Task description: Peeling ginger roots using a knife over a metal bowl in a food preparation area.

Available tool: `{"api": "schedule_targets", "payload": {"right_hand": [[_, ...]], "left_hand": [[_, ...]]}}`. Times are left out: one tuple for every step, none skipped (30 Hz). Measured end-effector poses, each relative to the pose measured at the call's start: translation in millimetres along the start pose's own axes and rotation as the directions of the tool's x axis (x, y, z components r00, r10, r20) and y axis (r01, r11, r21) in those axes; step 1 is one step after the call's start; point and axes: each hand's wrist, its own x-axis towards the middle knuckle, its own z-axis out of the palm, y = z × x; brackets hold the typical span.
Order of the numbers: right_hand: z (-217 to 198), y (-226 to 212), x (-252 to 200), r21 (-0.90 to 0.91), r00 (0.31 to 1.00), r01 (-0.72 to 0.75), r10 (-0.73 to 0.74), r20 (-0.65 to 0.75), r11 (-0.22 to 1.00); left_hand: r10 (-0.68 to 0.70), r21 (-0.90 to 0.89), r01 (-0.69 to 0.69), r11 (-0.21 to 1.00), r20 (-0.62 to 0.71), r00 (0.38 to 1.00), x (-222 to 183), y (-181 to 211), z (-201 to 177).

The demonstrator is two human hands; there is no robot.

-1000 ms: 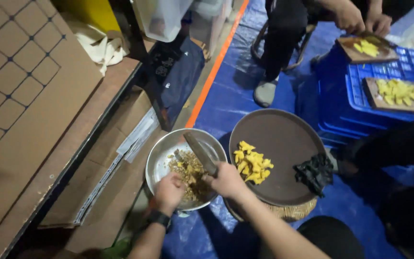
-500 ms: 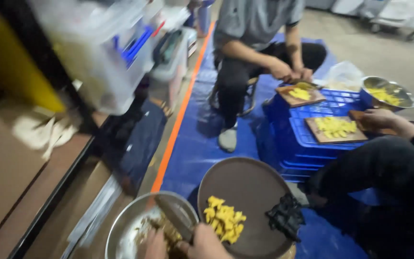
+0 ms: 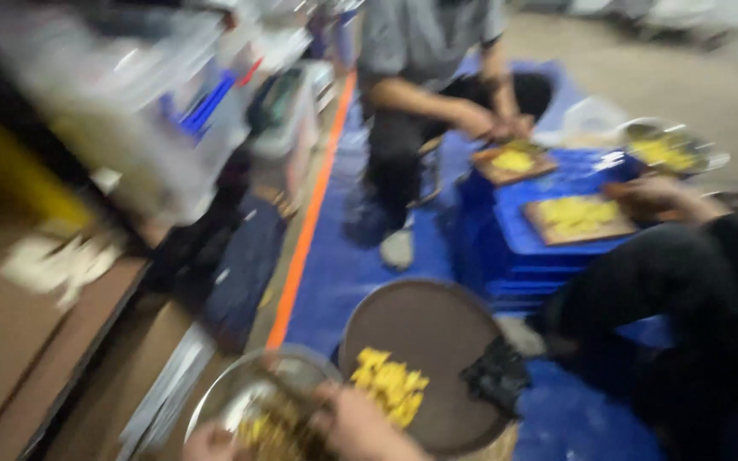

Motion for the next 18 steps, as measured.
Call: {"api": "schedule_targets", "payload": {"right_hand": [[-5, -6, -8, -0.026, 0.998, -0.049, 0.048, -0.044, 0.998], [-12, -14, -9, -0.046, 0.993, -0.086, 0.082, -0.089, 0.995], [-16, -27, -21, -0.031, 0.997, -0.059, 0.058, -0.05, 0.998], [-25, -39, -27, 0.042, 0.991, -0.01, 0.016, -0.135, 0.999], [-35, -52, -32, 0.114, 0.975, 0.042, -0.016, -0.22, 0.993], [-40, -64, -38, 0.118, 0.978, 0.055, -0.029, -0.208, 0.992], [-45, -75, -44, 0.169, 0.972, 0.144, -0.107, -0.211, 0.975], [-52, -84, -51, 0.218, 0.959, 0.222, -0.172, -0.224, 0.95], [-54, -96, -56, 0.222, 0.96, 0.223, -0.174, -0.219, 0.949], [-56, -106, -62, 0.252, 0.941, 0.313, -0.263, -0.211, 0.916], [-58, -116, -67, 0.284, 0.914, 0.398, -0.35, -0.206, 0.872], [-54, -119, -69, 0.289, 0.915, 0.397, -0.35, -0.203, 0.871], [-50, -123, -71, 0.296, 0.908, 0.417, -0.377, -0.184, 0.859], [-48, -125, -72, 0.302, 0.9, 0.436, -0.401, -0.172, 0.848], [-47, -125, -71, 0.304, 0.9, 0.435, -0.4, -0.174, 0.848], [-46, -125, -71, 0.296, 0.901, 0.433, -0.398, -0.172, 0.851], [-45, -124, -70, 0.289, 0.902, 0.43, -0.396, -0.171, 0.855], [-44, -123, -70, 0.288, 0.903, 0.428, -0.395, -0.168, 0.856]], "left_hand": [[-0.054, -0.109, 0.051, 0.993, -0.027, 0.998, -23, 46, -4], [-0.099, -0.218, 0.083, 0.972, -0.061, 0.993, -54, 96, -13], [-0.115, -0.216, 0.089, 0.972, -0.108, 0.988, -84, 105, -19], [-0.145, -0.381, 0.122, 0.917, -0.034, 0.989, -105, 119, -20], [-0.154, -0.533, 0.153, 0.832, 0.043, 0.987, -125, 134, -20], [-0.156, -0.537, 0.145, 0.831, 0.025, 0.987, -133, 131, -20], [-0.167, -0.61, 0.131, 0.782, -0.003, 0.986, -142, 127, -18], [-0.18, -0.674, 0.121, 0.729, -0.018, 0.984, -148, 124, -13], [-0.183, -0.674, 0.119, 0.729, -0.025, 0.983, -151, 121, -8], [-0.119, -0.707, 0.063, 0.704, -0.031, 0.992, -156, 117, -1], [-0.055, -0.738, 0.008, 0.674, -0.04, 0.998, -160, 112, 6], [-0.058, -0.737, 0.007, 0.676, -0.044, 0.997, -169, 122, 7], [-0.102, -0.708, 0.073, 0.703, 0.001, 0.995, -178, 131, 9], [-0.144, -0.673, 0.139, 0.726, 0.049, 0.988, -185, 142, 13], [-0.144, -0.671, 0.14, 0.728, 0.049, 0.988, -184, 138, 11], [-0.104, -0.606, 0.106, 0.788, 0.039, 0.994, -183, 134, 11], [-0.063, -0.538, 0.071, 0.84, 0.032, 0.997, -181, 130, 10], [-0.066, -0.539, 0.073, 0.839, 0.033, 0.997, -184, 133, 10]]}}
